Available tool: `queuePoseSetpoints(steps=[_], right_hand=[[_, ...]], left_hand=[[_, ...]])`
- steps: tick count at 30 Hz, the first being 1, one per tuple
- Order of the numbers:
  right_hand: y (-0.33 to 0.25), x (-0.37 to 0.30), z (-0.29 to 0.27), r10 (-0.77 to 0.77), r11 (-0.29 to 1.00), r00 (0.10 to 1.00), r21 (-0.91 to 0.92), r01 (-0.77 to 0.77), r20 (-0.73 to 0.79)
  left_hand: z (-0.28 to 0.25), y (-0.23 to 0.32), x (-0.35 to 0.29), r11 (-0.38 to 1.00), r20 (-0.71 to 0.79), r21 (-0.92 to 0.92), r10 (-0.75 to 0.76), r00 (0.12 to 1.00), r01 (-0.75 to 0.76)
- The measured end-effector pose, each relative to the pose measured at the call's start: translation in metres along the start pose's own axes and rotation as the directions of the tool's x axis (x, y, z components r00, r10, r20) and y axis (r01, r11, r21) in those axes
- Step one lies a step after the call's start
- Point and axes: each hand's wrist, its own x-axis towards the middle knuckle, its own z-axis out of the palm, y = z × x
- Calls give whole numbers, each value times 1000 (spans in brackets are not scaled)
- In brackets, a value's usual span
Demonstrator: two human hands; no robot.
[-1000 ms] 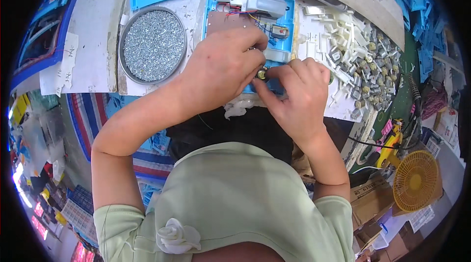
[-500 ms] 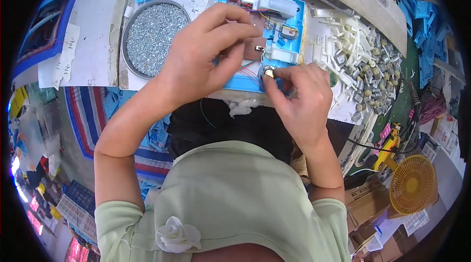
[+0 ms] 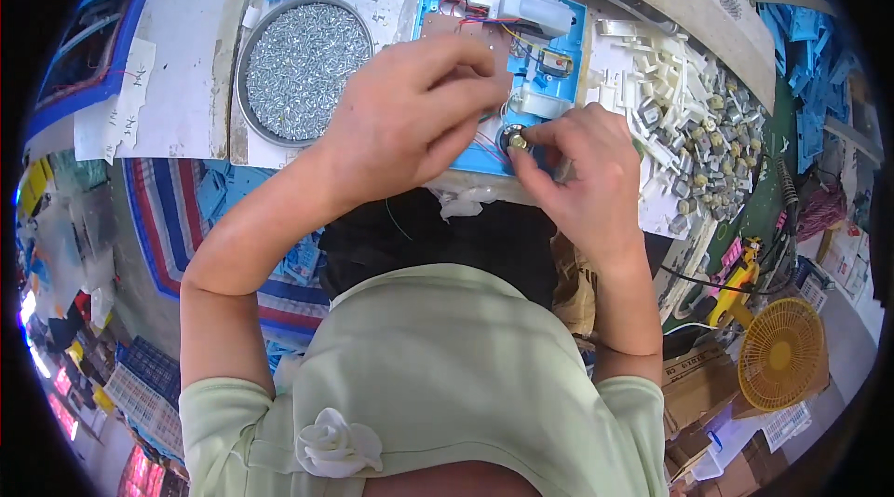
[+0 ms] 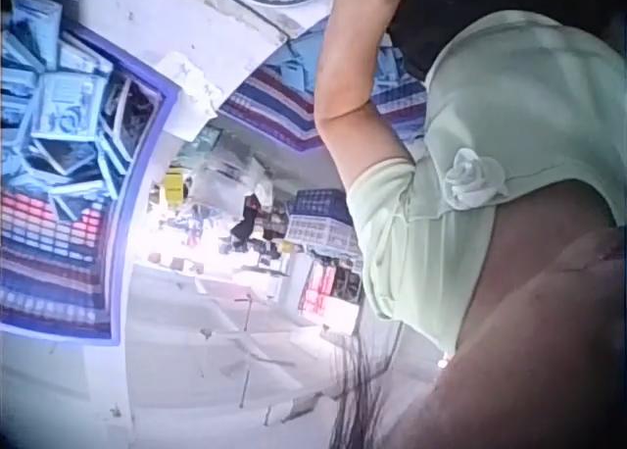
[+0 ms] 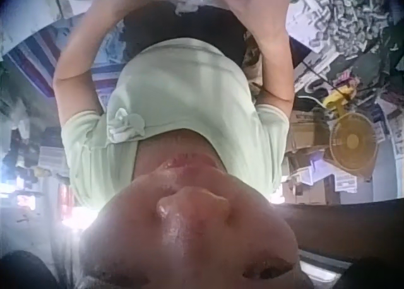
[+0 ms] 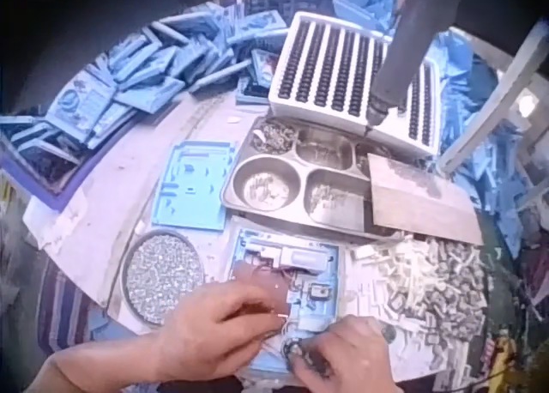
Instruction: Assemble and solder components into a blue electronic plastic housing using a soldering iron and an electric screwdriver.
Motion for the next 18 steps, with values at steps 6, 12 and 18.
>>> queuePoseSetpoints(steps=[6,12,18], right_hand=[[13,10,-16,158,982,978,127,-141,-137],[23,49,-14,133,962,986,-226,-154,-105],[14,58,-21,180,922,984,-351,-165,10]], left_hand=[[3,-1,10,992,19,101,79,997,-81],[10,-1,32,961,-51,266,90,995,-73],[22,-5,37,943,-65,319,117,991,-90]])
